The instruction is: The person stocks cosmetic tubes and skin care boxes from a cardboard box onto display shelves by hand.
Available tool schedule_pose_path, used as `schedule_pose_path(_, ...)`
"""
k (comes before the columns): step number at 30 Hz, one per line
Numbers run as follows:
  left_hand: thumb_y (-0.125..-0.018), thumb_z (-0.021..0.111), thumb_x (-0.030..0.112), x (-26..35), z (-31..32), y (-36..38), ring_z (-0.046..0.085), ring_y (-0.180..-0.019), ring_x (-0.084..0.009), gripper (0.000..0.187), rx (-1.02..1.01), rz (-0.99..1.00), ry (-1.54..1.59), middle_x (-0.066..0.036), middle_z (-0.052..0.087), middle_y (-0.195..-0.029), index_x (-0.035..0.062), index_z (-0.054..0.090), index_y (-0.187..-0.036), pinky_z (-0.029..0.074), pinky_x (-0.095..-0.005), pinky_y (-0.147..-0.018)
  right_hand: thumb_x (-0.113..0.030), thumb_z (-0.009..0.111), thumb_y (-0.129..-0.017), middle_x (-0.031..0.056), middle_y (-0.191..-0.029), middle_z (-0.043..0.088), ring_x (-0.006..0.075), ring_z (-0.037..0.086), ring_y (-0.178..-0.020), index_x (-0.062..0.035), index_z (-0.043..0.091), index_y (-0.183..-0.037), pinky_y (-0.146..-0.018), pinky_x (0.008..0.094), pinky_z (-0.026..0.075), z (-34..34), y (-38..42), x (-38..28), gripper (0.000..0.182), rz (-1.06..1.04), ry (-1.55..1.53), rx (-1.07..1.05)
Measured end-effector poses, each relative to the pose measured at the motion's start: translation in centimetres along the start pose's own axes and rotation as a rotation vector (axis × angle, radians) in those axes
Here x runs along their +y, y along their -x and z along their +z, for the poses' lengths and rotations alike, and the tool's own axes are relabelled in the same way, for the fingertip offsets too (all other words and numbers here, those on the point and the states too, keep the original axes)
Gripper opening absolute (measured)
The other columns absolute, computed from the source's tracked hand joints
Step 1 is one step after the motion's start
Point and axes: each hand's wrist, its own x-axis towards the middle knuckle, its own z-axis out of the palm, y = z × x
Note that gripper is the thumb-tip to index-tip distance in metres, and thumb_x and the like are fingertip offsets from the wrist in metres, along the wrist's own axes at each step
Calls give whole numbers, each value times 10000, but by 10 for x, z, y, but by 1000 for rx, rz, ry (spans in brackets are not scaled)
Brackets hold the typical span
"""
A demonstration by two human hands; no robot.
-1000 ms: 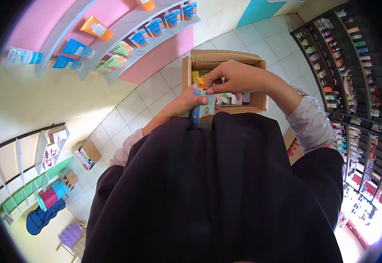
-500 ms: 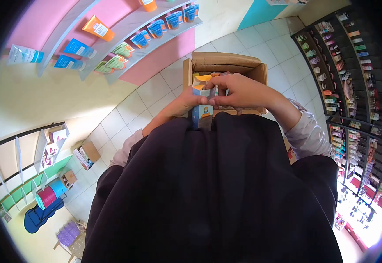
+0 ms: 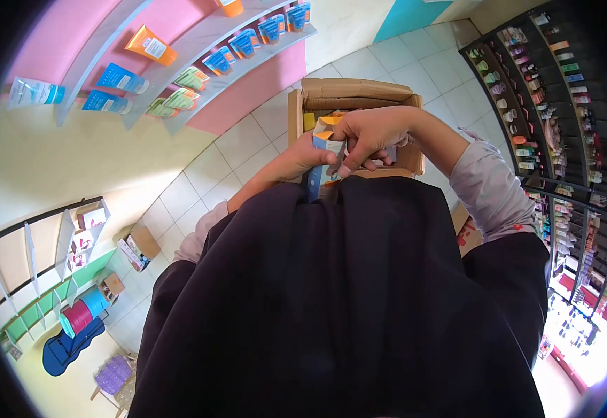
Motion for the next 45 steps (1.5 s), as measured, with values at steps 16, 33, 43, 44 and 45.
schedule_pose_path(16, -615, 825, 269, 9, 4, 13, 590, -955, -171, 756, 51, -2, 17, -93, 597, -1057, -5, 449, -1211, 471, -294, -851, -190, 677, -790, 47, -644, 620, 56, 521, -421, -2, 578, -1058, -381, 164, 418, 12, 10, -5, 342, -130, -34, 93)
schedule_pose_path(33, -619, 816, 343, 7, 7, 23, 615, -908, -207, 807, 59, -16, 14, -110, 596, -1016, 4, 412, -1230, 522, -320, -802, -162, 602, -865, 16, -941, 627, 87, 563, -876, -61, 628, -1070, -763, 240, 446, 32, -21, 35, 230, -573, -209, 724)
schedule_pose_path(43, -618, 460, 798, -6, 5, 21, 619, -869, -203, 975, 91, 44, 35, -114, 576, -1022, 46, 418, -1237, 524, -327, -787, -154, 643, -829, 32, -871, 596, 118, 568, -801, -45, 686, -937, -737, 251, 457, 40, -26, 36, 160, -632, 72, 855)
schedule_pose_path(44, -605, 419, 813, -6, 5, 22, 617, -873, -204, 992, 93, 23, 31, -115, 575, -1021, 50, 417, -1240, 524, -329, -786, -153, 641, -831, 34, -878, 590, 120, 567, -806, -48, 686, -942, -735, 250, 457, 42, -25, 35, 160, -608, 88, 868)
schedule_pose_path(45, -592, 377, 828, -5, 5, 23, 615, -878, -204, 1012, 95, 3, 27, -116, 574, -1020, 54, 415, -1243, 523, -331, -785, -152, 639, -832, 36, -884, 584, 123, 567, -812, -50, 686, -946, -733, 250, 458, 45, -24, 34, 160, -584, 103, 880)
